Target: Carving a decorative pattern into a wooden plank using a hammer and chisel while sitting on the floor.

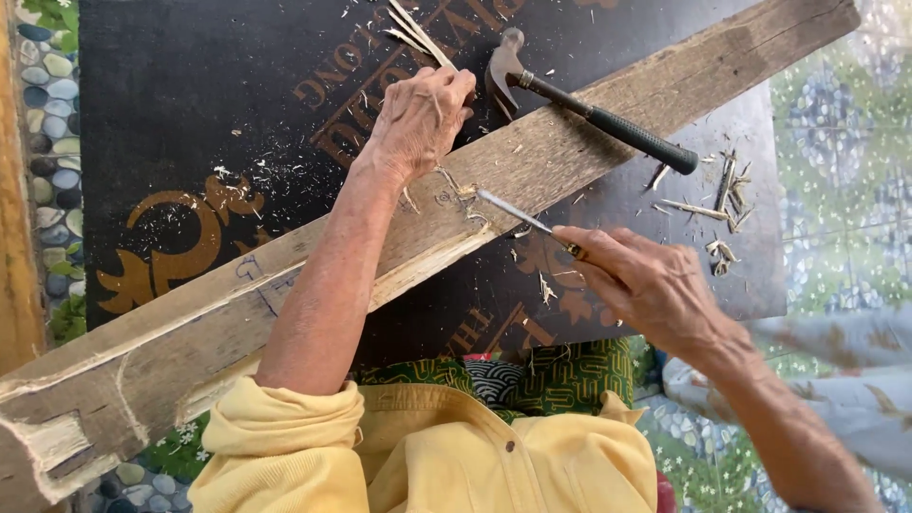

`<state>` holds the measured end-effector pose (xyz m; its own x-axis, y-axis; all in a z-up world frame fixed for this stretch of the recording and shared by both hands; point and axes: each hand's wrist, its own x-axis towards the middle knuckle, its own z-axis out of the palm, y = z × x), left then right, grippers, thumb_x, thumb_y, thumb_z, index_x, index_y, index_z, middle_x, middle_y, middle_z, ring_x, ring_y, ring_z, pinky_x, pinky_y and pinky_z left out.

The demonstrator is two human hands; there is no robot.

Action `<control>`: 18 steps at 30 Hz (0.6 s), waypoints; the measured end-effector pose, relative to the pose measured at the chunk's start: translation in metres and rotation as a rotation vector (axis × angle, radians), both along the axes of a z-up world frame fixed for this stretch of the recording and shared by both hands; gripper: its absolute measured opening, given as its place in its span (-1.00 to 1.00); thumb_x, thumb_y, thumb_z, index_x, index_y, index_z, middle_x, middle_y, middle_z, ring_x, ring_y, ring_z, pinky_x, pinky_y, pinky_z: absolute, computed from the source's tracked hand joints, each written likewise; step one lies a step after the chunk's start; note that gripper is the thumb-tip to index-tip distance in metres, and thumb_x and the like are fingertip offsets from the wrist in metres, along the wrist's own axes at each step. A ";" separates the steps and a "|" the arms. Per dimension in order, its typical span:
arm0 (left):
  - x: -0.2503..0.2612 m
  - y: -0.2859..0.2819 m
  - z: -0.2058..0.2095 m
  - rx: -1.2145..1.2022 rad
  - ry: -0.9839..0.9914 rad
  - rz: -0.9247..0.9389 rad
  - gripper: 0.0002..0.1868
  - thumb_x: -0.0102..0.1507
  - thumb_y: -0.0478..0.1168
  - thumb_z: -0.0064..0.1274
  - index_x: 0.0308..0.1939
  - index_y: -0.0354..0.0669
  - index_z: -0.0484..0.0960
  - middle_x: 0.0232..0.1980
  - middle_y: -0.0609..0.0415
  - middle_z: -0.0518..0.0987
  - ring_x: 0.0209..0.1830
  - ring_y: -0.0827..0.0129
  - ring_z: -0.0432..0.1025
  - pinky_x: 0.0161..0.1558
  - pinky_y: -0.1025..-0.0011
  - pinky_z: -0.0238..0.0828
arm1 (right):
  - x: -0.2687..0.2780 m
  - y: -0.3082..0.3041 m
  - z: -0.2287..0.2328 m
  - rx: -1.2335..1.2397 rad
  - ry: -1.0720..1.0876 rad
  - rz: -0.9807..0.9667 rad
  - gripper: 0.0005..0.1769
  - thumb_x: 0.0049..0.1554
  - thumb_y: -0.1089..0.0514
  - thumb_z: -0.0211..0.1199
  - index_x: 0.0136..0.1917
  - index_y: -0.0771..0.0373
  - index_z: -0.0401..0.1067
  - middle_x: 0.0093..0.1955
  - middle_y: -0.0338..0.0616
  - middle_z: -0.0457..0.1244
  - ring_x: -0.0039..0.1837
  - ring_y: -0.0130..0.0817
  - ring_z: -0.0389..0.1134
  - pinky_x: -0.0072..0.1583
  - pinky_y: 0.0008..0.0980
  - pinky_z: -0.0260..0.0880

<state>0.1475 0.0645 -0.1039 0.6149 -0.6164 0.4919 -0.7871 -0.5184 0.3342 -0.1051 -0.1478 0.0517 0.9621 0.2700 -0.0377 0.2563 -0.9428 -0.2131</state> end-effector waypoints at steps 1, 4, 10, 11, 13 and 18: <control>0.001 -0.001 -0.003 -0.004 0.001 0.006 -0.82 0.32 -0.33 0.24 -0.18 -0.15 0.50 -0.38 0.15 0.45 -0.48 0.45 0.33 -0.56 0.44 0.26 | 0.005 0.002 0.007 -0.064 0.005 0.026 -0.54 0.33 0.04 0.10 0.49 -0.06 0.32 -0.21 -0.34 0.31 -0.45 -0.53 0.21 -0.51 -0.52 0.19; 0.003 -0.001 -0.006 -0.004 0.008 0.012 -0.84 0.32 -0.33 0.24 -0.17 -0.16 0.52 -0.38 0.16 0.46 -0.47 0.46 0.35 -0.54 0.48 0.31 | 0.019 0.003 0.020 -0.164 0.047 0.078 -0.55 0.33 -0.04 0.03 0.47 -0.10 0.32 -0.18 -0.30 0.31 -0.48 -0.48 0.21 -0.54 -0.46 0.13; -0.001 0.001 0.002 0.026 0.018 0.023 -0.83 0.32 -0.32 0.23 -0.15 -0.15 0.51 -0.32 0.12 0.46 -0.44 0.37 0.35 -0.50 0.35 0.30 | 0.056 0.009 0.056 -0.497 0.204 0.236 -0.45 0.35 -0.05 -0.09 0.59 -0.16 0.15 -0.27 -0.35 0.27 -0.57 -0.60 0.04 -0.58 -0.61 0.11; -0.003 0.003 0.011 0.056 0.029 0.027 -0.83 0.32 -0.31 0.23 -0.14 -0.16 0.52 -0.30 0.10 0.47 -0.44 0.35 0.37 -0.49 0.34 0.38 | 0.065 0.016 0.068 -0.518 0.202 0.301 -0.48 0.35 -0.01 -0.04 0.56 -0.12 0.17 -0.26 -0.33 0.30 -0.61 -0.61 0.04 -0.61 -0.63 0.10; -0.003 0.003 0.007 0.034 0.017 0.019 -0.82 0.31 -0.32 0.22 -0.14 -0.16 0.49 -0.33 0.10 0.45 -0.45 0.36 0.33 -0.53 0.35 0.30 | 0.074 0.030 0.076 -0.564 0.238 0.312 -0.54 0.35 0.12 -0.02 0.50 -0.04 0.23 -0.35 -0.35 0.27 -0.58 -0.60 0.07 -0.57 -0.61 0.12; -0.002 -0.006 -0.002 0.010 0.004 0.021 -0.90 0.33 -0.29 0.22 -0.16 -0.15 0.58 -0.38 0.13 0.56 -0.45 0.37 0.43 -0.52 0.40 0.42 | 0.057 0.058 0.072 -0.667 0.264 0.268 -0.58 0.40 0.19 -0.03 0.50 0.09 0.24 -0.41 -0.26 0.28 -0.58 -0.61 0.18 -0.56 -0.53 0.39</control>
<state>0.1458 0.0590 -0.1055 0.6302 -0.6079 0.4830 -0.7743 -0.5385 0.3324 -0.0483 -0.0902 0.1241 0.8034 0.3325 -0.4939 0.5139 -0.8062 0.2932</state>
